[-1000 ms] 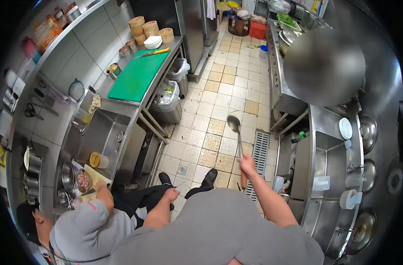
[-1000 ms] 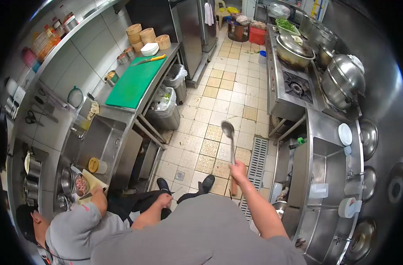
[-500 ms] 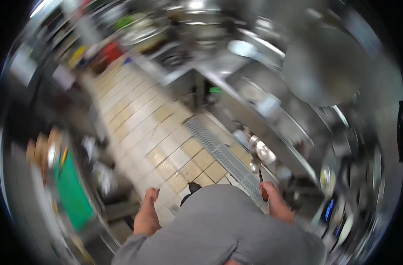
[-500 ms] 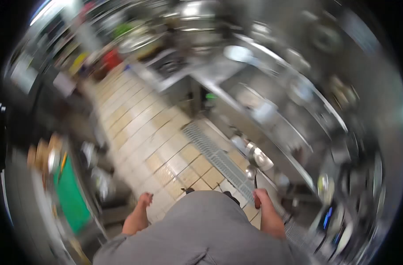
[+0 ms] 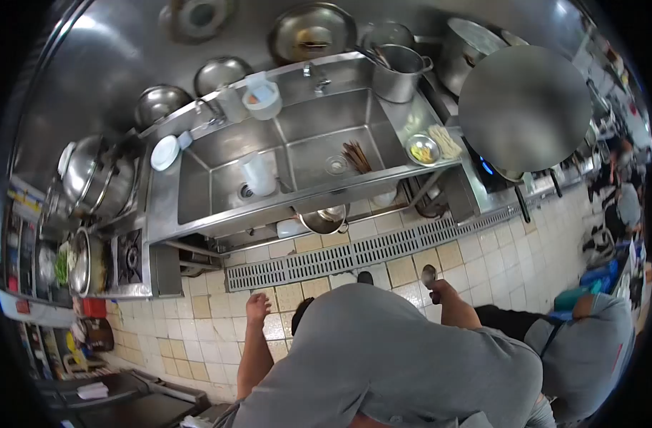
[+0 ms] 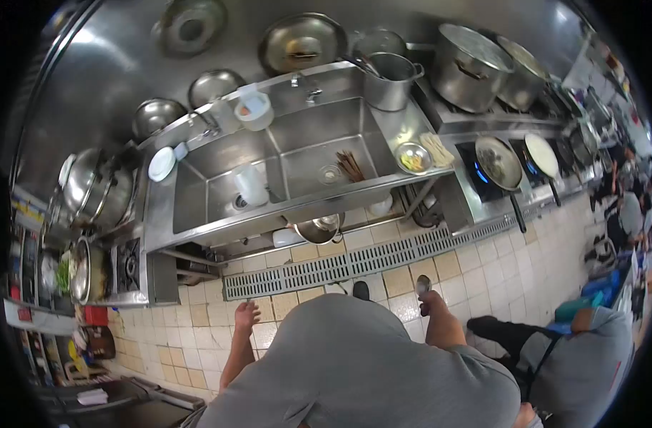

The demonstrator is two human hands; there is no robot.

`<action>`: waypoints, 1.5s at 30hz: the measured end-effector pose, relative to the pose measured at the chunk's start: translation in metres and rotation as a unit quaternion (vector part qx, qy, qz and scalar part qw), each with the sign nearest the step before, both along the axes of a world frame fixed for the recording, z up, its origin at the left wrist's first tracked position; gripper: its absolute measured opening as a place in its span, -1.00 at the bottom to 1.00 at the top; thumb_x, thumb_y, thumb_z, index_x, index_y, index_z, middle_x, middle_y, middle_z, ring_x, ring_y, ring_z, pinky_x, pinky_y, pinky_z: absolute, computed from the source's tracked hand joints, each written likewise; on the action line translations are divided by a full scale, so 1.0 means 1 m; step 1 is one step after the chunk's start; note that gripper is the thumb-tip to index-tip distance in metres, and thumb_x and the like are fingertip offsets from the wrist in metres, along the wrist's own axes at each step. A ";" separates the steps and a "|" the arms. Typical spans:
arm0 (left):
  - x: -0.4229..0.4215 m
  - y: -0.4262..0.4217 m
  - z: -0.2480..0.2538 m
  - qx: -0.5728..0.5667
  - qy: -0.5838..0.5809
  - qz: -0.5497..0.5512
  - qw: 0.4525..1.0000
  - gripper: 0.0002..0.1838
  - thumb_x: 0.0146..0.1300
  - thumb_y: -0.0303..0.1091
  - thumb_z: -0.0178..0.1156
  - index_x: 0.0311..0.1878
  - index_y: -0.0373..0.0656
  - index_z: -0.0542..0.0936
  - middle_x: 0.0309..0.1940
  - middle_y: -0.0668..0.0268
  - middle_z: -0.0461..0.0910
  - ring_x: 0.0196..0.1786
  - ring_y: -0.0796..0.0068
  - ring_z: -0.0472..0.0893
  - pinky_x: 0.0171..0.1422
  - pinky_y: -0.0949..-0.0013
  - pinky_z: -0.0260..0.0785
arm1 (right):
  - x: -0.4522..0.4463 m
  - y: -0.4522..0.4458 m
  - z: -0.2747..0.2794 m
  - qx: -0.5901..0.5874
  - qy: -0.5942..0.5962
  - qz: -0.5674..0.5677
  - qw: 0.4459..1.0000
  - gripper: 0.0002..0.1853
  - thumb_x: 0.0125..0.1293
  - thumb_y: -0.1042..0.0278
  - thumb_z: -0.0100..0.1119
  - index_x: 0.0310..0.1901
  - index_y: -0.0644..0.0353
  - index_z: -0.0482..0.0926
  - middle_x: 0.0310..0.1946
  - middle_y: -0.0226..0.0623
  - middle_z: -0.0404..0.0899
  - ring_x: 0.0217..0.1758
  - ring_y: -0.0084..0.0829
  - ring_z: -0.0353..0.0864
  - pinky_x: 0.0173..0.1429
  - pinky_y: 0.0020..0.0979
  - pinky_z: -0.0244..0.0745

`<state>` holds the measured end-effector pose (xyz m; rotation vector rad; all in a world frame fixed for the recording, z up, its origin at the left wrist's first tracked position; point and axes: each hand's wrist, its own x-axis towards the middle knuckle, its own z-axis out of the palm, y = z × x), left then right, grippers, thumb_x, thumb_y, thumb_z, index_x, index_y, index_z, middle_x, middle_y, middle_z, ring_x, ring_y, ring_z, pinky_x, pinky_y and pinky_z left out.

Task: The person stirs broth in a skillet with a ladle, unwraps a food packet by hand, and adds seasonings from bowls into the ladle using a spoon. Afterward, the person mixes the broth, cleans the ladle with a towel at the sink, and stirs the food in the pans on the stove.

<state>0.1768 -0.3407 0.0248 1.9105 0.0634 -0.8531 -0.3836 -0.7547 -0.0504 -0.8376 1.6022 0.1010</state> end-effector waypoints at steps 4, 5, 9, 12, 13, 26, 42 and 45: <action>0.014 -0.130 0.015 -0.082 -0.030 -0.128 0.988 -0.74 0.41 -0.26 0.17 0.01 -0.23 0.61 -0.25 0.29 0.67 -0.29 0.50 0.65 -0.31 0.44 0.48 | -0.056 -0.001 -0.062 0.006 0.048 0.048 0.998 -0.70 0.27 0.21 0.34 -0.14 0.30 0.65 -0.48 -0.15 0.64 -0.48 -0.24 0.65 -0.39 -0.13 0.54; 0.011 -0.175 0.049 -0.097 -0.017 -0.135 0.986 -0.75 0.42 -0.28 0.16 0.00 -0.24 0.62 -0.24 0.29 0.68 -0.24 0.50 0.67 -0.29 0.44 0.49 | -0.060 0.002 -0.061 0.010 0.050 0.042 0.998 -0.70 0.27 0.21 0.34 -0.14 0.30 0.65 -0.48 -0.15 0.64 -0.48 -0.24 0.65 -0.39 -0.13 0.54; 0.045 -0.312 0.101 -0.149 -0.078 -0.237 0.957 -0.75 0.49 -0.26 0.13 0.07 -0.20 0.59 -0.12 0.31 0.67 -0.18 0.51 0.66 -0.23 0.44 0.50 | -0.055 0.019 -0.033 0.086 0.037 -0.146 0.985 -0.65 0.38 0.15 0.22 -0.27 0.37 0.61 -0.60 -0.23 0.53 -0.63 -0.28 0.52 -0.49 -0.16 0.46; 0.093 -0.433 0.137 -0.158 -0.085 -0.261 0.949 -0.71 0.48 -0.22 0.17 0.14 -0.16 0.57 -0.08 0.35 0.65 -0.16 0.53 0.65 -0.20 0.46 0.51 | -0.048 0.043 -0.036 0.074 -0.042 -0.220 0.972 -0.71 0.43 0.20 0.16 -0.32 0.28 0.52 -0.61 -0.25 0.46 -0.67 -0.33 0.41 -0.58 -0.22 0.35; 0.109 -0.469 0.144 -0.152 -0.098 -0.276 0.944 -0.69 0.47 -0.22 0.18 0.16 -0.16 0.56 -0.07 0.35 0.65 -0.13 0.54 0.65 -0.19 0.46 0.51 | -0.041 0.052 -0.035 0.043 -0.054 -0.238 0.969 -0.70 0.44 0.17 0.14 -0.35 0.23 0.49 -0.62 -0.26 0.44 -0.67 -0.36 0.38 -0.60 -0.25 0.31; 0.292 -0.858 0.114 -0.013 -0.480 -0.488 0.729 -0.17 0.27 -0.20 0.28 0.51 -0.38 0.21 0.43 -0.22 0.31 0.52 -0.11 0.28 0.63 0.18 0.08 | 0.101 0.124 0.102 -0.051 0.218 -0.436 0.872 -0.69 0.27 0.25 0.24 -0.18 0.40 0.69 -0.43 -0.05 0.72 -0.43 -0.21 0.75 -0.31 -0.18 0.63; 0.288 -0.872 0.054 0.204 -0.491 -0.615 0.583 -0.15 0.31 -0.09 0.24 0.55 -0.23 0.13 0.56 -0.02 0.15 0.34 -0.18 0.49 0.43 -0.07 0.35 | 0.188 0.167 0.186 -0.205 0.462 -0.314 0.804 -0.78 0.16 0.30 0.30 -0.28 0.28 0.56 -0.31 0.13 0.64 -0.16 0.20 0.63 -0.07 0.05 0.52; 0.266 -0.814 0.094 0.095 0.019 -0.529 0.843 -0.21 0.39 0.01 0.18 0.55 -0.11 0.15 0.53 0.14 0.23 0.24 -0.07 0.58 0.32 -0.12 0.39 | 0.184 0.121 0.192 -0.353 0.434 -0.240 0.793 -0.76 0.18 0.25 0.30 -0.42 0.20 0.47 -0.49 0.00 0.54 -0.33 0.14 0.57 -0.24 0.02 0.45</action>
